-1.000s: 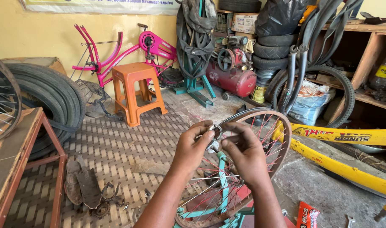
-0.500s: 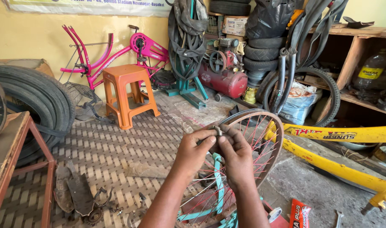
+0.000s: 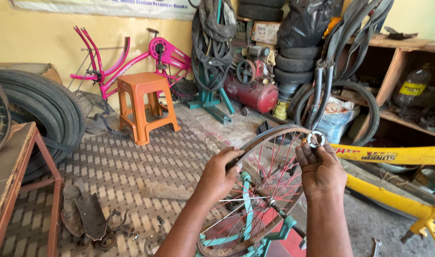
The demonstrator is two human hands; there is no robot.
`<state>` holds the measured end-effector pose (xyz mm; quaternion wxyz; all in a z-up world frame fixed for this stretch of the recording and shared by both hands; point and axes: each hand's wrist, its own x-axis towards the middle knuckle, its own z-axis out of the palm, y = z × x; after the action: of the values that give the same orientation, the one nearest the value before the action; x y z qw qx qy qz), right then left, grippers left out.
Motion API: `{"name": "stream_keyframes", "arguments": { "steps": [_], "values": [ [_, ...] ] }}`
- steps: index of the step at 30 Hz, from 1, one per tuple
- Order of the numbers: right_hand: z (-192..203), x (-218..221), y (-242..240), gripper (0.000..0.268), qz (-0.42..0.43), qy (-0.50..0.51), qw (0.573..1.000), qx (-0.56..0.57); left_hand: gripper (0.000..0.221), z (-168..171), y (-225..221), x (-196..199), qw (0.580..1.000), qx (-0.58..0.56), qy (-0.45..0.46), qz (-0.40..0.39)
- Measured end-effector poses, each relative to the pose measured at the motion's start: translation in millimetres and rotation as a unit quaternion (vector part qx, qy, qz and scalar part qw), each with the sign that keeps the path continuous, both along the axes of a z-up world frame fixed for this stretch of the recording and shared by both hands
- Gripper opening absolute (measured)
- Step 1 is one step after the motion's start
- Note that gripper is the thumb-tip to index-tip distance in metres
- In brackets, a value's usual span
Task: The person places a bicycle wheel rim on a truing stand, threads spokes through the rim holes, and attaches spoke nipples by hand to assemble the wheel.
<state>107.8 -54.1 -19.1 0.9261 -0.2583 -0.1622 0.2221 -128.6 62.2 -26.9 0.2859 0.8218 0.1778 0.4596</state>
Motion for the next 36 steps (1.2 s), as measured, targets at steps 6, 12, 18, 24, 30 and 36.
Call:
{"name": "stream_keyframes", "arguments": {
  "steps": [6, 12, 18, 24, 30, 36],
  "values": [
    [17.9, -7.1, 9.4, 0.025, 0.049, -0.055, 0.997, -0.023, 0.036, -1.5, 2.7, 7.8, 1.000, 0.018, -0.004, 0.016],
    [-2.1, -27.5, 10.4, 0.020, 0.104, -0.076, 0.988, -0.084, 0.029, 30.4, -28.9, 16.1, 0.986, 0.108, -0.097, 0.086],
    [3.5, -64.6, 12.9, 0.025, 0.216, -0.190, 0.954, -0.087, 0.022, 42.5, -31.2, 22.1, 0.993, -0.032, -0.108, 0.024],
    [11.9, -78.3, 10.1, 0.026, 0.203, -0.225, 0.948, -0.100, 0.022, 42.5, -23.2, 17.4, 0.988, -0.134, -0.067, 0.042],
    [3.7, -78.3, 13.6, 0.022, 0.232, -0.233, 0.939, -0.103, 0.024, 37.1, -14.9, 9.1, 0.989, -0.105, -0.099, -0.005],
    [3.8, -77.3, 13.5, 0.022, 0.256, -0.225, 0.938, -0.069, 0.023, 41.4, -16.8, 5.8, 0.987, -0.141, -0.075, 0.011]
  ]
}}
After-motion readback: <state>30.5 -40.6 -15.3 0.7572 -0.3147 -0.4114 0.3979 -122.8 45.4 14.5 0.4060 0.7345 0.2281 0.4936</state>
